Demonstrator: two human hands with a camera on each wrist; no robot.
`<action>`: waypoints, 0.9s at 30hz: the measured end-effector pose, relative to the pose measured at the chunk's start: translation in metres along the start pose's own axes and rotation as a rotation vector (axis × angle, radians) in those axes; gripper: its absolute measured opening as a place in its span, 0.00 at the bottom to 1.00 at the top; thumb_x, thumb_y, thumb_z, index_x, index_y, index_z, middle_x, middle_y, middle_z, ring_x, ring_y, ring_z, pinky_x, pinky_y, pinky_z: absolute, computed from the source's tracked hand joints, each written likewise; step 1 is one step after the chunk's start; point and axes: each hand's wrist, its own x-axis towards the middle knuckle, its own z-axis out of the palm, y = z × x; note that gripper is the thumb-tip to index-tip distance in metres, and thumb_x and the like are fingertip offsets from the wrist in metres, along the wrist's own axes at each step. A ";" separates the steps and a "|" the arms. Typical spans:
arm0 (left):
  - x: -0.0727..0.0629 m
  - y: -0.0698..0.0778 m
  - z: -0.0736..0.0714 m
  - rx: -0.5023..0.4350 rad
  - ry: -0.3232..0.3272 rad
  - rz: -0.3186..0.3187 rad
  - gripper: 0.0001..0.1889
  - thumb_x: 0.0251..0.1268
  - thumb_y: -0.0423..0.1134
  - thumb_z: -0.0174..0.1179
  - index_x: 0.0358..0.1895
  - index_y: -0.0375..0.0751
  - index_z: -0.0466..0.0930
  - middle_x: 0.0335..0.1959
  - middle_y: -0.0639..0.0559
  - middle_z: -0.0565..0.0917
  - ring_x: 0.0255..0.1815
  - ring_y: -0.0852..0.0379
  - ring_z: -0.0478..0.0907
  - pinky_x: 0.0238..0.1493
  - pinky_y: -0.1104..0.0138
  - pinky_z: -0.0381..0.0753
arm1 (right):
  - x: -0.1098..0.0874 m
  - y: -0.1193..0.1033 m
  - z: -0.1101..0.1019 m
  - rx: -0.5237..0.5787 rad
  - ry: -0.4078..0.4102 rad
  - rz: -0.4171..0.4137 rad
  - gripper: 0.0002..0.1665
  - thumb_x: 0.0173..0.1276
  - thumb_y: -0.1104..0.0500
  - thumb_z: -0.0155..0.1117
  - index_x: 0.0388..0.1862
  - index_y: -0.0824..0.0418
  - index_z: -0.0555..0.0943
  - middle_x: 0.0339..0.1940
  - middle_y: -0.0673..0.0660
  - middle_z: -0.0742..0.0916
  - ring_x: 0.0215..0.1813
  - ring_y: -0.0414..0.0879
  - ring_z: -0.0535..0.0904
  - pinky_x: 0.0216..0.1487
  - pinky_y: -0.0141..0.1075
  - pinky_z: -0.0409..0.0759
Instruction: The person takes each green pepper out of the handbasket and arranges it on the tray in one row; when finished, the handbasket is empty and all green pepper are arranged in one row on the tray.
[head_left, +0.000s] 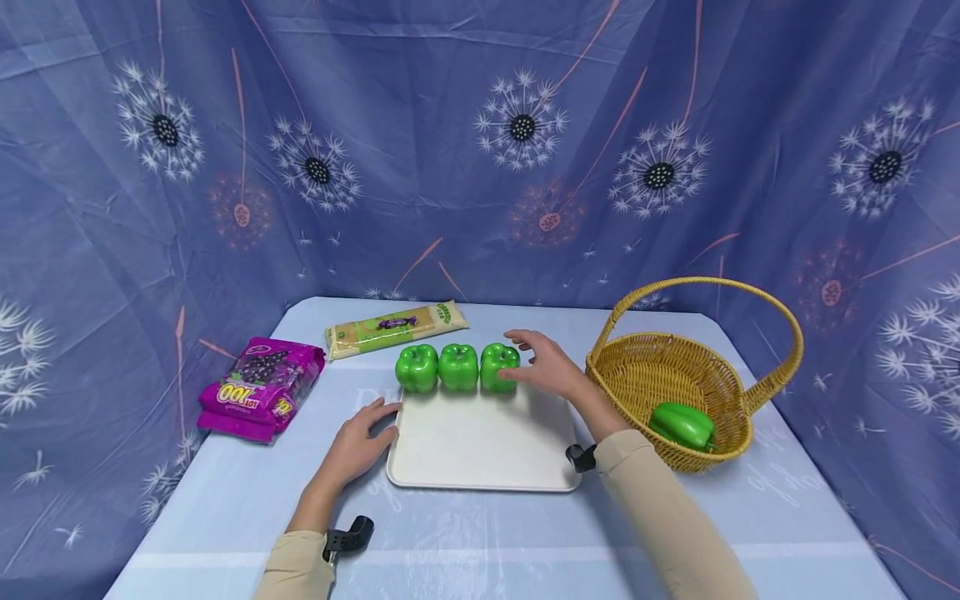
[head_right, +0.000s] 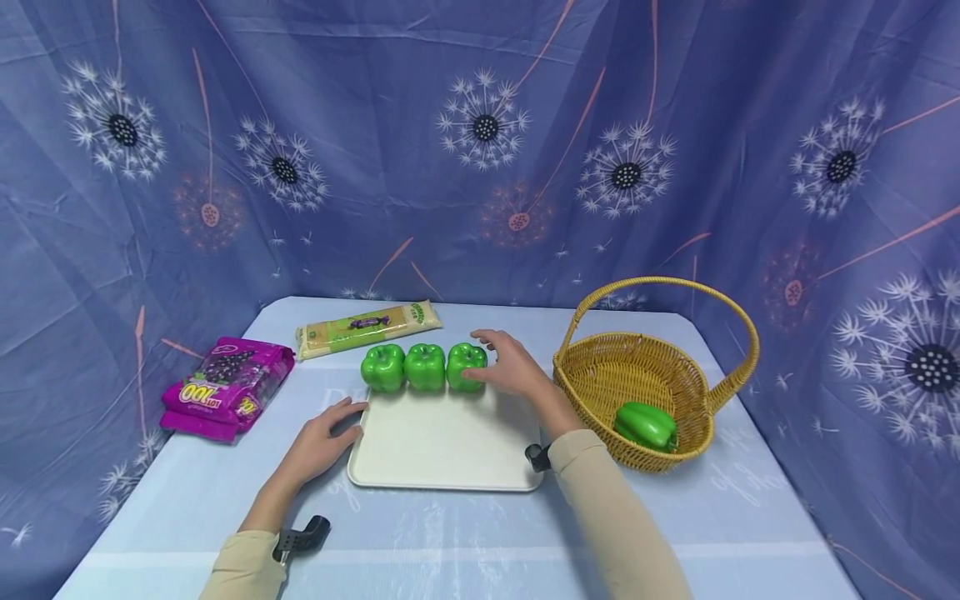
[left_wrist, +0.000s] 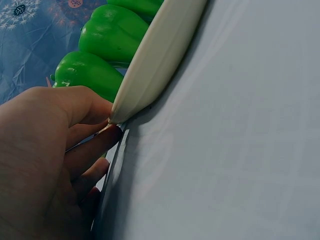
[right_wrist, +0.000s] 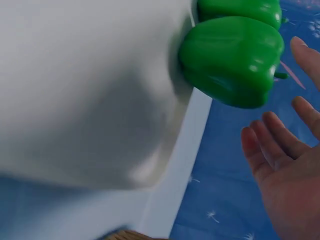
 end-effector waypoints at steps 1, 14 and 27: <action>0.000 0.000 0.000 -0.001 0.001 -0.001 0.23 0.67 0.44 0.58 0.64 0.48 0.75 0.70 0.38 0.64 0.71 0.35 0.57 0.67 0.40 0.55 | -0.001 0.000 -0.002 -0.009 0.002 -0.002 0.45 0.54 0.43 0.75 0.69 0.52 0.69 0.63 0.53 0.76 0.62 0.54 0.71 0.58 0.47 0.75; 0.000 -0.003 0.001 -0.001 0.009 0.010 0.23 0.66 0.44 0.59 0.64 0.48 0.75 0.70 0.38 0.65 0.70 0.34 0.57 0.66 0.39 0.55 | -0.023 -0.011 -0.039 -0.050 0.013 -0.057 0.37 0.58 0.44 0.72 0.66 0.50 0.72 0.59 0.51 0.78 0.60 0.51 0.73 0.55 0.43 0.76; 0.000 -0.003 0.002 -0.004 0.009 0.007 0.22 0.66 0.43 0.59 0.64 0.48 0.75 0.70 0.38 0.65 0.70 0.34 0.58 0.66 0.40 0.55 | -0.063 -0.006 -0.074 -0.024 -0.014 -0.019 0.29 0.63 0.46 0.69 0.61 0.52 0.76 0.53 0.50 0.82 0.54 0.49 0.78 0.54 0.45 0.77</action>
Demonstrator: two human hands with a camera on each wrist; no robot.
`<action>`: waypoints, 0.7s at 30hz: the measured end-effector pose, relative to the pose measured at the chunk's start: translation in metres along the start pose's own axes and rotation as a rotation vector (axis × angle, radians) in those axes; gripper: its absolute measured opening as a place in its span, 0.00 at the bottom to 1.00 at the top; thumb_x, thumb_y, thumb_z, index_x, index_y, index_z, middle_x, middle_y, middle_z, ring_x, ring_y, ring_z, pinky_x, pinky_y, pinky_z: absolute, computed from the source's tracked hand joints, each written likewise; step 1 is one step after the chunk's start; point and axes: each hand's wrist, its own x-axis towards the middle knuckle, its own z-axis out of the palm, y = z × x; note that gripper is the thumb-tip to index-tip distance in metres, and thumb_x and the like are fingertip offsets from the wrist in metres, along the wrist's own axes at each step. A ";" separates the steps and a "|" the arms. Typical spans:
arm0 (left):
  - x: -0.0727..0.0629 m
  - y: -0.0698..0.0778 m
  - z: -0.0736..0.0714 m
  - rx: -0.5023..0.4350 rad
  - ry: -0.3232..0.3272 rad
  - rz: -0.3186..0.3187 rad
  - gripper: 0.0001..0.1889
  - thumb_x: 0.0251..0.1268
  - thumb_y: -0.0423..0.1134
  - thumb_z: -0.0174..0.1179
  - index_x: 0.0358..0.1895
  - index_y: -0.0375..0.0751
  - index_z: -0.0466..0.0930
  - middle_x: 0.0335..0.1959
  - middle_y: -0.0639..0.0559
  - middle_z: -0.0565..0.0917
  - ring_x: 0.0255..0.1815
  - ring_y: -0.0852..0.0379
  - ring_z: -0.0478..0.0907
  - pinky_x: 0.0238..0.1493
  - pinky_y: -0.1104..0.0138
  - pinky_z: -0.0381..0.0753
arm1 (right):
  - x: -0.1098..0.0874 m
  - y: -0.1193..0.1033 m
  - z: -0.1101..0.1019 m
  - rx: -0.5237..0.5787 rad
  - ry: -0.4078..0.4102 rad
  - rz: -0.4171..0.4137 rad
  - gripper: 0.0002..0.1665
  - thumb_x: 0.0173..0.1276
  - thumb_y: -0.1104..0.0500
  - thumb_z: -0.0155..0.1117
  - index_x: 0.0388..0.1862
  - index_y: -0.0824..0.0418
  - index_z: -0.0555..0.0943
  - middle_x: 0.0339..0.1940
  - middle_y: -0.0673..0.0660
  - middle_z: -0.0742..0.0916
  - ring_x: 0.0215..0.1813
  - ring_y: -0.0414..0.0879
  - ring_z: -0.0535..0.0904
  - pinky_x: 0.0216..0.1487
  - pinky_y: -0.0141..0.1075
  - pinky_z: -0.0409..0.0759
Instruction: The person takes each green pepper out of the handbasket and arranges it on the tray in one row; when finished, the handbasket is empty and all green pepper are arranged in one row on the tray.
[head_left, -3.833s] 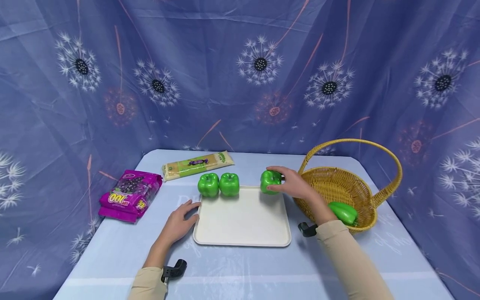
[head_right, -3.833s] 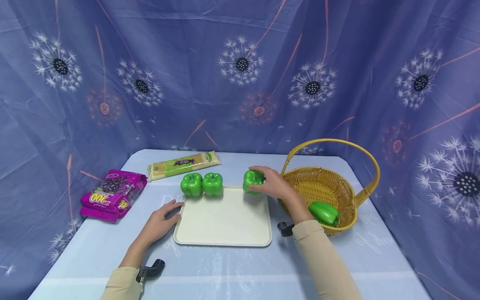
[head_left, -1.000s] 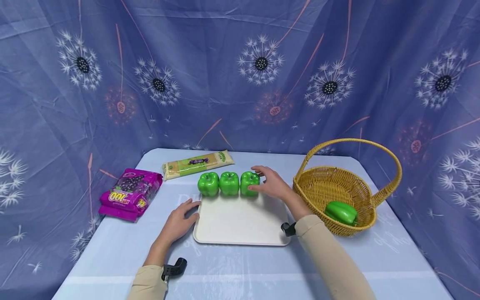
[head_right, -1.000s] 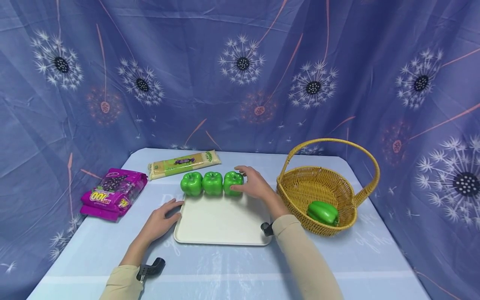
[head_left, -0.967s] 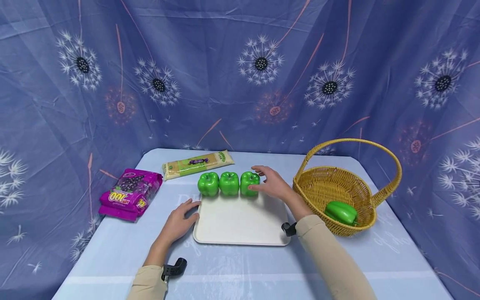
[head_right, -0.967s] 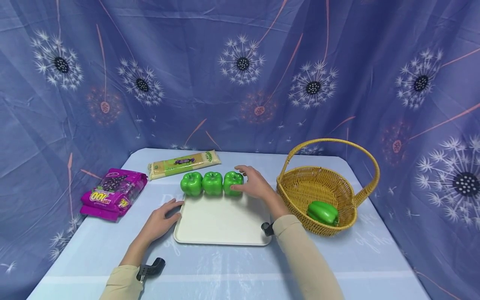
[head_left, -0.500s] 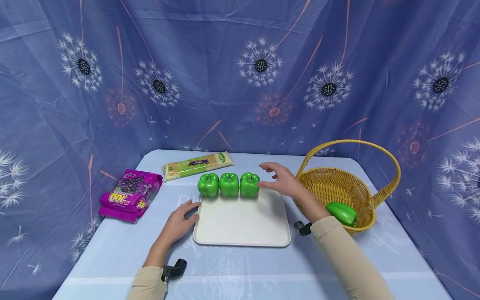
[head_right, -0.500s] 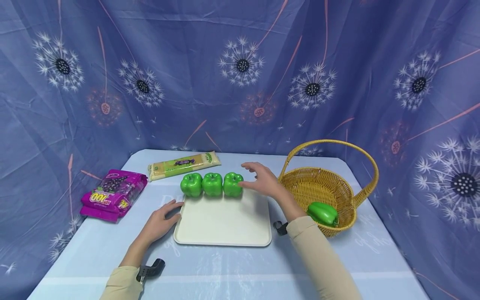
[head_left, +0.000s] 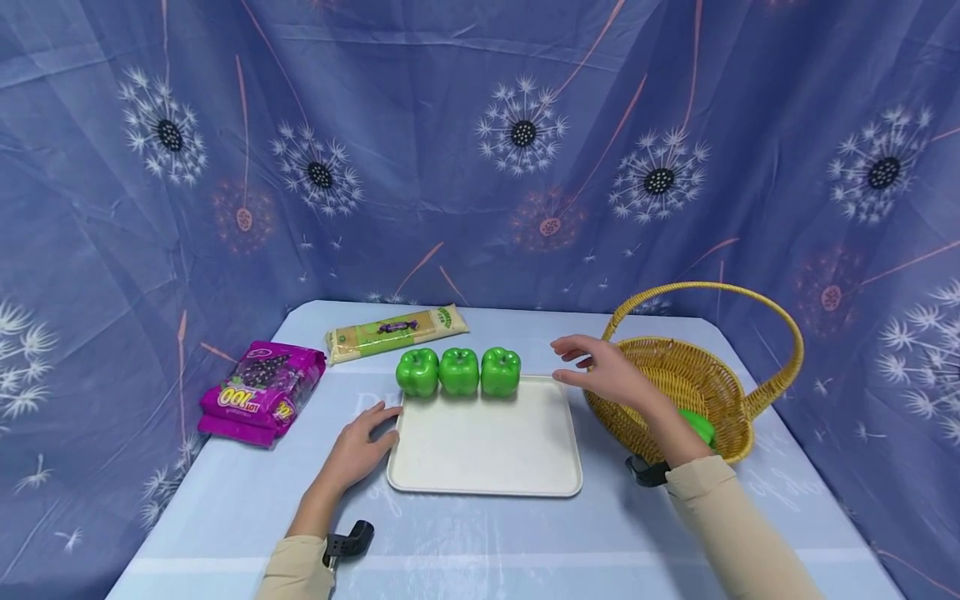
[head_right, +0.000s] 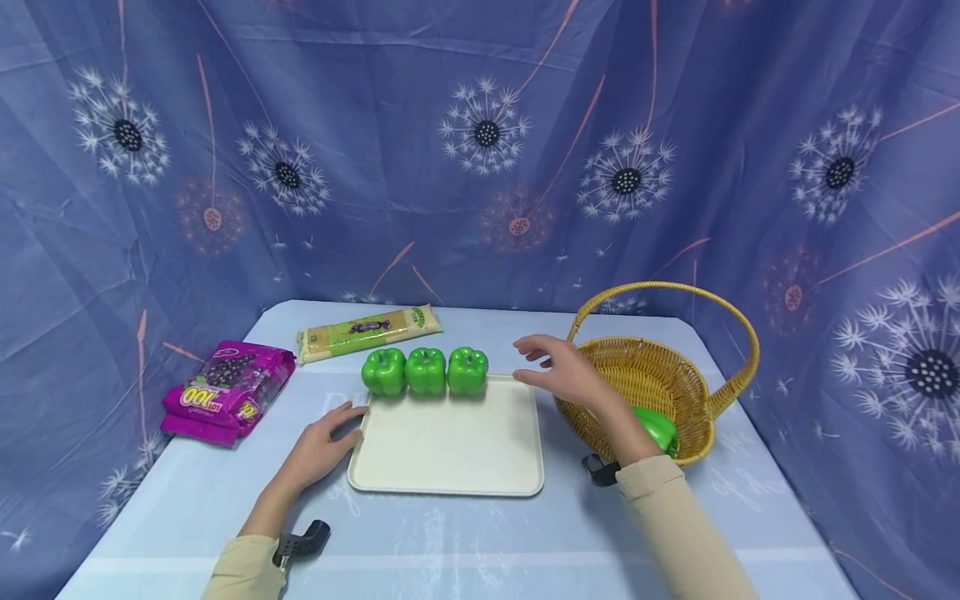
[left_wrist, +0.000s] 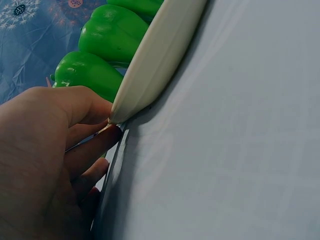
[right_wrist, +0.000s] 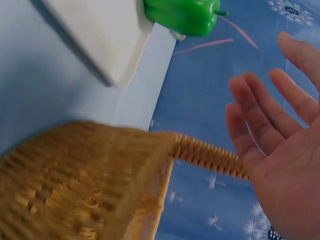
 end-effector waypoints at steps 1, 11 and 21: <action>0.000 0.000 0.000 0.002 -0.001 -0.003 0.22 0.66 0.43 0.59 0.64 0.48 0.75 0.70 0.38 0.65 0.70 0.35 0.57 0.66 0.39 0.55 | -0.003 0.001 -0.003 0.010 -0.003 -0.001 0.28 0.63 0.47 0.69 0.60 0.52 0.76 0.52 0.51 0.82 0.53 0.49 0.78 0.53 0.45 0.77; 0.000 -0.001 0.000 0.006 -0.002 -0.009 0.22 0.66 0.43 0.59 0.64 0.49 0.75 0.70 0.39 0.65 0.70 0.35 0.57 0.66 0.39 0.54 | -0.030 0.019 -0.026 -0.006 0.017 0.051 0.25 0.65 0.49 0.67 0.59 0.53 0.78 0.48 0.55 0.84 0.46 0.45 0.80 0.47 0.41 0.80; 0.000 0.002 -0.001 -0.004 -0.004 -0.012 0.23 0.66 0.44 0.59 0.64 0.49 0.75 0.70 0.38 0.64 0.70 0.34 0.57 0.66 0.39 0.54 | -0.056 0.046 -0.050 -0.092 -0.003 0.053 0.28 0.65 0.49 0.67 0.60 0.61 0.77 0.51 0.60 0.83 0.47 0.48 0.80 0.46 0.42 0.81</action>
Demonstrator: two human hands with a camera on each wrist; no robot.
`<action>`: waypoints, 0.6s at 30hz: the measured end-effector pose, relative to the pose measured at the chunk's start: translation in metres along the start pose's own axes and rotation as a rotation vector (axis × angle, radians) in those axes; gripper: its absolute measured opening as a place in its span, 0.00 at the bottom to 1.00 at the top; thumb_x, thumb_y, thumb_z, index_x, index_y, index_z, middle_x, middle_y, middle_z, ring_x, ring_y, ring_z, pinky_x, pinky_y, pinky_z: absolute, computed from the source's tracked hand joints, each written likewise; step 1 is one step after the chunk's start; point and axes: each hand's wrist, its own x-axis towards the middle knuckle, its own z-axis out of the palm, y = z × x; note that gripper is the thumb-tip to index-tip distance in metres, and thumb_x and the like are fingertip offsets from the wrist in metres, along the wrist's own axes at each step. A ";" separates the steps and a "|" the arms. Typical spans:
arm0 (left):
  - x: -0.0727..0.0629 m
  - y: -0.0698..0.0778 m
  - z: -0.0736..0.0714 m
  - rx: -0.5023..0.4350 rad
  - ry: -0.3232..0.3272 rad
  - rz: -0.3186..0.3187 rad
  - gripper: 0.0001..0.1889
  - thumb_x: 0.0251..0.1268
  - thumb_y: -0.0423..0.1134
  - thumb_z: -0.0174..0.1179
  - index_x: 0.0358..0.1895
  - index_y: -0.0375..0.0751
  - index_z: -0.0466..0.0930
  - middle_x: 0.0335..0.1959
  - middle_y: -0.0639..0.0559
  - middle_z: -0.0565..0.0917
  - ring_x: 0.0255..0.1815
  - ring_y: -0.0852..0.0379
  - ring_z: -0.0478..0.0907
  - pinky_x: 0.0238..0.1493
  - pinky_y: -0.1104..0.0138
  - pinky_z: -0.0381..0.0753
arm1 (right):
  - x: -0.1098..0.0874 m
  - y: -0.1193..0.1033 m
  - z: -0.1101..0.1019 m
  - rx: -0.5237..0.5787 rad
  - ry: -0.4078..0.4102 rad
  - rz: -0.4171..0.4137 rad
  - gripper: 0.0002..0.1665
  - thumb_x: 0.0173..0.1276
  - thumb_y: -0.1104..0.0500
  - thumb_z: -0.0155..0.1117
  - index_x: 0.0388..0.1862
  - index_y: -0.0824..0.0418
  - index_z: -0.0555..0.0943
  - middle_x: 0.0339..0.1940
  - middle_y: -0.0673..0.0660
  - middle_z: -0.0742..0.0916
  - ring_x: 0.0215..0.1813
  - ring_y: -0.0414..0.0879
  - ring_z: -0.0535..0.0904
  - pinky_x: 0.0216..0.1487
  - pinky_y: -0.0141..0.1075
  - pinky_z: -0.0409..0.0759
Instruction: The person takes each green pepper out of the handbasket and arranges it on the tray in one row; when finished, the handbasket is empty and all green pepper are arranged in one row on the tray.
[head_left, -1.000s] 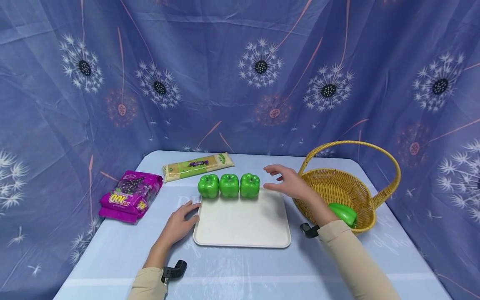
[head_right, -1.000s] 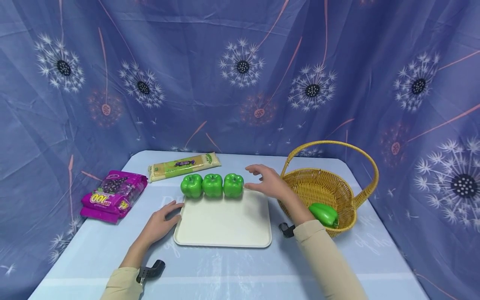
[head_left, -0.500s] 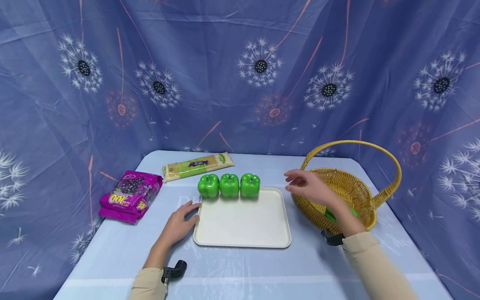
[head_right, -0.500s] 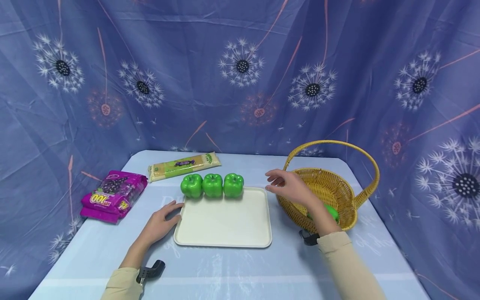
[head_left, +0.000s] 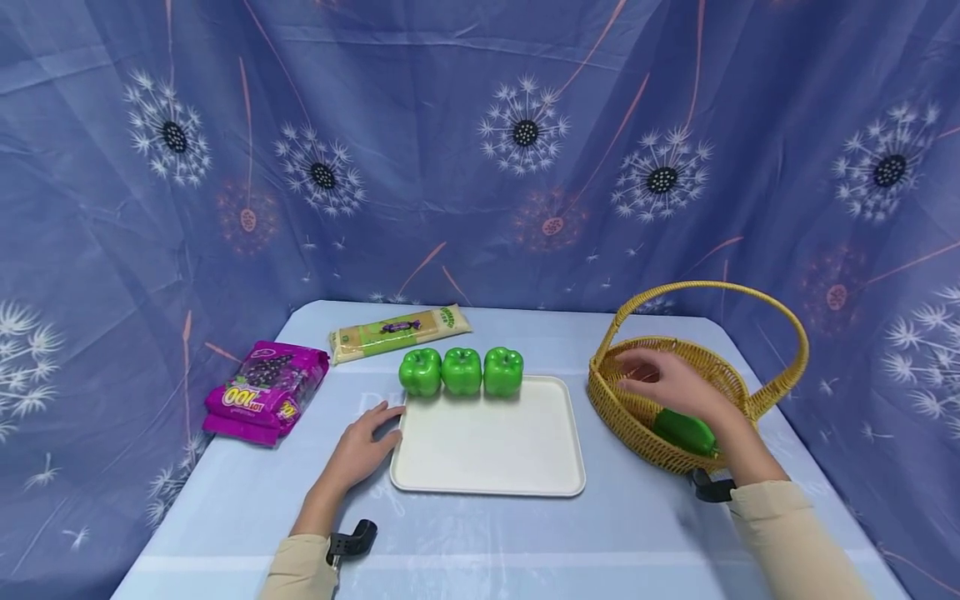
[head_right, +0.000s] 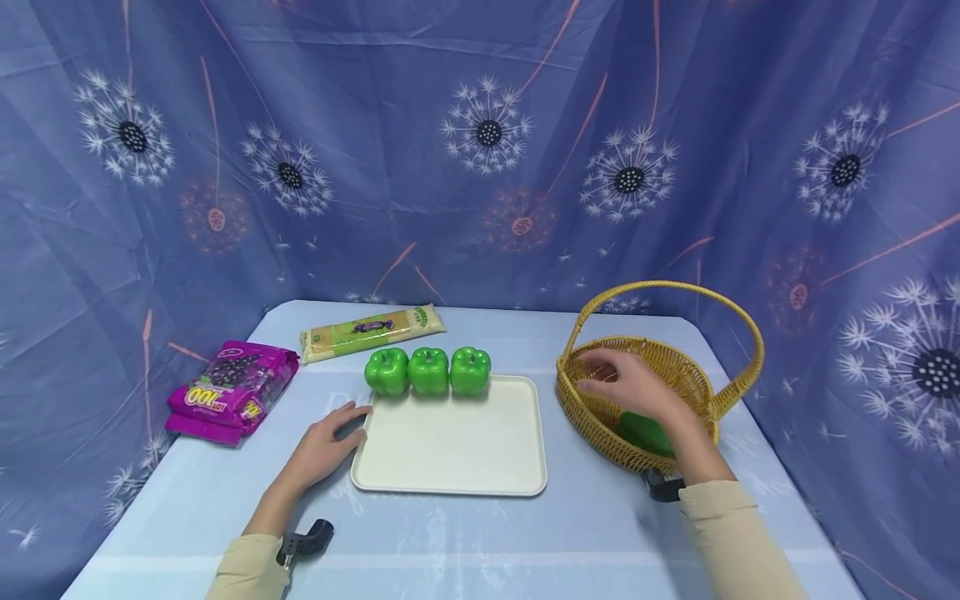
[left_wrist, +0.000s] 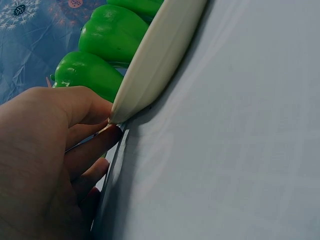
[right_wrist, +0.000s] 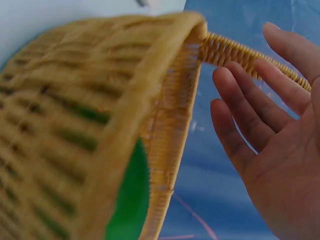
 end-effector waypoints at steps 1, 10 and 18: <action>0.000 0.000 0.000 0.000 0.001 -0.002 0.23 0.66 0.44 0.59 0.64 0.49 0.75 0.70 0.39 0.64 0.70 0.34 0.57 0.66 0.39 0.54 | -0.003 0.004 -0.001 -0.007 0.000 0.009 0.28 0.65 0.48 0.67 0.60 0.60 0.77 0.51 0.60 0.83 0.47 0.48 0.80 0.45 0.41 0.81; 0.000 0.000 -0.001 -0.003 0.004 -0.001 0.22 0.66 0.44 0.59 0.64 0.50 0.75 0.70 0.39 0.65 0.70 0.35 0.57 0.67 0.39 0.54 | -0.020 0.021 -0.016 -0.006 -0.018 0.056 0.30 0.66 0.48 0.66 0.63 0.57 0.74 0.52 0.60 0.82 0.49 0.50 0.79 0.45 0.40 0.81; 0.000 -0.002 0.000 0.000 0.005 0.010 0.22 0.67 0.44 0.59 0.64 0.49 0.75 0.70 0.39 0.65 0.70 0.35 0.57 0.67 0.40 0.55 | -0.035 0.030 -0.022 -0.052 -0.039 0.083 0.32 0.65 0.48 0.67 0.63 0.61 0.73 0.51 0.60 0.83 0.50 0.51 0.79 0.46 0.40 0.80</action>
